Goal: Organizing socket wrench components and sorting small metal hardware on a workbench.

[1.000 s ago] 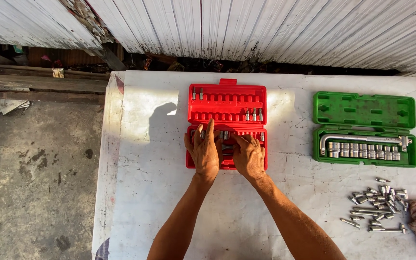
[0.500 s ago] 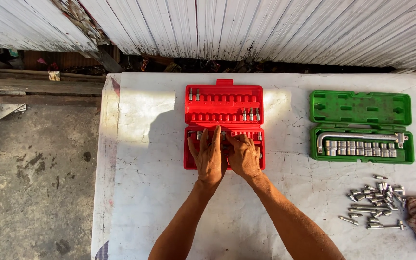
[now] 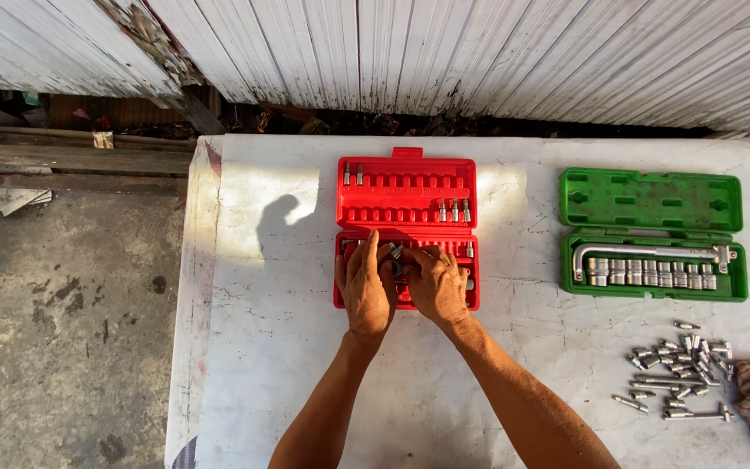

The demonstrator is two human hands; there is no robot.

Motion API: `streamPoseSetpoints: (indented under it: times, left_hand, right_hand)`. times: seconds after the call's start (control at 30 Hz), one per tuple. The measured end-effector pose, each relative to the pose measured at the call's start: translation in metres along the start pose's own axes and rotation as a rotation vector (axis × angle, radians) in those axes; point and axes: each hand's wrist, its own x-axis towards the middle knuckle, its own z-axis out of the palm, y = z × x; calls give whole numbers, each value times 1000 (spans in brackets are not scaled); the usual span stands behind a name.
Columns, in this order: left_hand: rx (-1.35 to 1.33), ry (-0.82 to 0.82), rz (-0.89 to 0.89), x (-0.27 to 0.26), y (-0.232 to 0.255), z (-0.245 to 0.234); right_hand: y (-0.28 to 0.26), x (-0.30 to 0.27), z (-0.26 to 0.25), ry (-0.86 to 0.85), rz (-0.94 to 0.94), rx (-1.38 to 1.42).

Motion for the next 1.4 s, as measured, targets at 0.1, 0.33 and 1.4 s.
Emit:
streamPoseSetpoints:
  times: [0.1, 0.33, 1.4]
  left_hand:
    - [103, 42, -10, 4, -2, 1]
    - [123, 9, 2, 7, -4, -3]
    - [9, -49, -23, 1, 10, -22]
  right_hand:
    - [-10, 2, -7, 53, 15, 3]
    - [-20, 0, -15, 16, 66, -104]
    - [-42, 11, -25, 5, 68, -72]
